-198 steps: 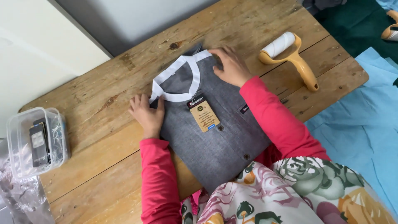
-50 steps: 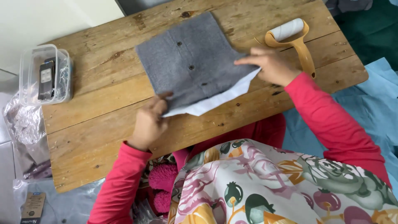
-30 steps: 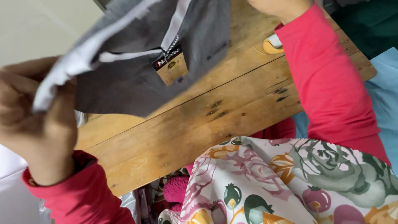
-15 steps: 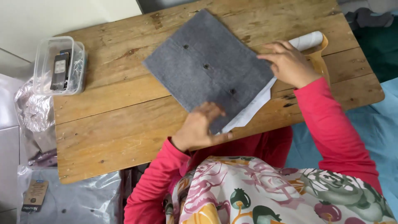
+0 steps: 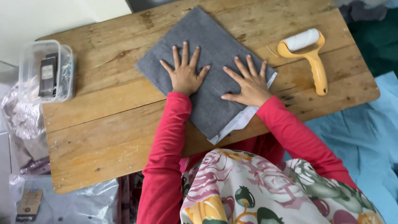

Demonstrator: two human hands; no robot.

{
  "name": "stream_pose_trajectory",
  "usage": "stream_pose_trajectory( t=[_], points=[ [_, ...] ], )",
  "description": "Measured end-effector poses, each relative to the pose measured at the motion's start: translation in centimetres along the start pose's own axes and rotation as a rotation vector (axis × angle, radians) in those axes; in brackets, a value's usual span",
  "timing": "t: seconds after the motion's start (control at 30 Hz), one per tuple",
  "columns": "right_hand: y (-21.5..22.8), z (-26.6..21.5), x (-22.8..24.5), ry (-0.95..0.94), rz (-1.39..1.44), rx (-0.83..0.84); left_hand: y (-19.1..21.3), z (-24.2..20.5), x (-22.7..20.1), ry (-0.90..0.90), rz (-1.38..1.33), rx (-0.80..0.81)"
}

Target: A person prepares a shirt for sale by lint-rolling the fabric, manually attaching brand tags with plastic fasteners, and placing the folded garment into a plastic shipping bag.

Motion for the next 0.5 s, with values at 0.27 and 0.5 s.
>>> stream_pose_trajectory(
  t=[0.27, 0.5],
  points=[
    [1.8, 0.2, 1.2, -0.103, 0.065, 0.177, -0.2, -11.2, -1.9, -0.037, 0.157, 0.157],
    [3.0, -0.2, 2.3, -0.075, 0.105, 0.224, -3.6, -41.2, 7.4, 0.390, -0.116, -0.327]
  ],
)
Point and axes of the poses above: each hand's wrist, its own z-axis towards the middle knuckle, its own y-axis out of the back of the hand, x = y × z, the point moved 1 cm from there along z, towards the middle knuckle, and after that the axes turned 9 degrees about x, right-handed, at the moved point
